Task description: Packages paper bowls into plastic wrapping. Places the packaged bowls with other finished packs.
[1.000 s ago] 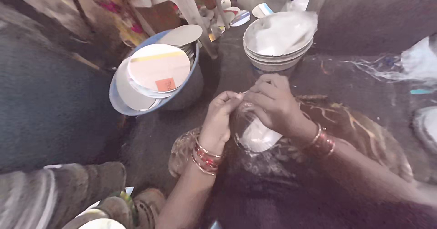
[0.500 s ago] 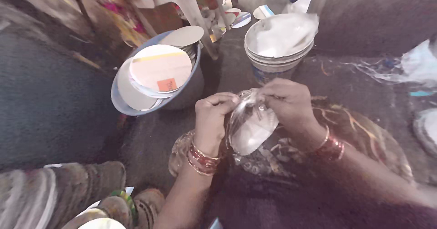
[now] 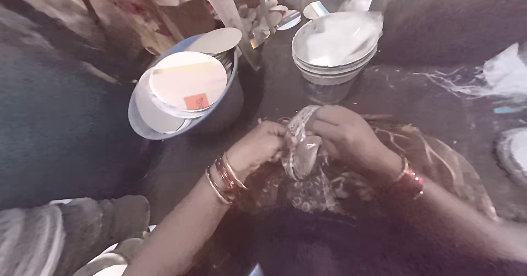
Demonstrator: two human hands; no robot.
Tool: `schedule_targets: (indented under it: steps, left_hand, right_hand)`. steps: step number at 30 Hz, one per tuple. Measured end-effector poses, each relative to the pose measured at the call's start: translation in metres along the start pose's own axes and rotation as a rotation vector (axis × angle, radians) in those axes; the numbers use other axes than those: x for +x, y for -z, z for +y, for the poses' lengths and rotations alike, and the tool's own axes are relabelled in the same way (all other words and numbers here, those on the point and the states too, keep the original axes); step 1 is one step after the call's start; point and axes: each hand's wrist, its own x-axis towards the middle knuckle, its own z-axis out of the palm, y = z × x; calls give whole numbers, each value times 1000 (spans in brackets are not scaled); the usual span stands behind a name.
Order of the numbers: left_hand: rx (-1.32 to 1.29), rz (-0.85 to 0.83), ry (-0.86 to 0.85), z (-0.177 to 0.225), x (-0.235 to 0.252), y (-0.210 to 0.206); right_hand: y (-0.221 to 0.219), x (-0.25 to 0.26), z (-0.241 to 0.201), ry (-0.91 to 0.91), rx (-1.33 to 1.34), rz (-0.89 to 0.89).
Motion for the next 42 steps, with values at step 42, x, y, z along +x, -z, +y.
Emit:
schedule_targets:
  steps: [42]
  left_hand:
    - [-859,-29,-274,-21,13,-45]
  right_hand:
    - [23,15,-13,-610,476,-89]
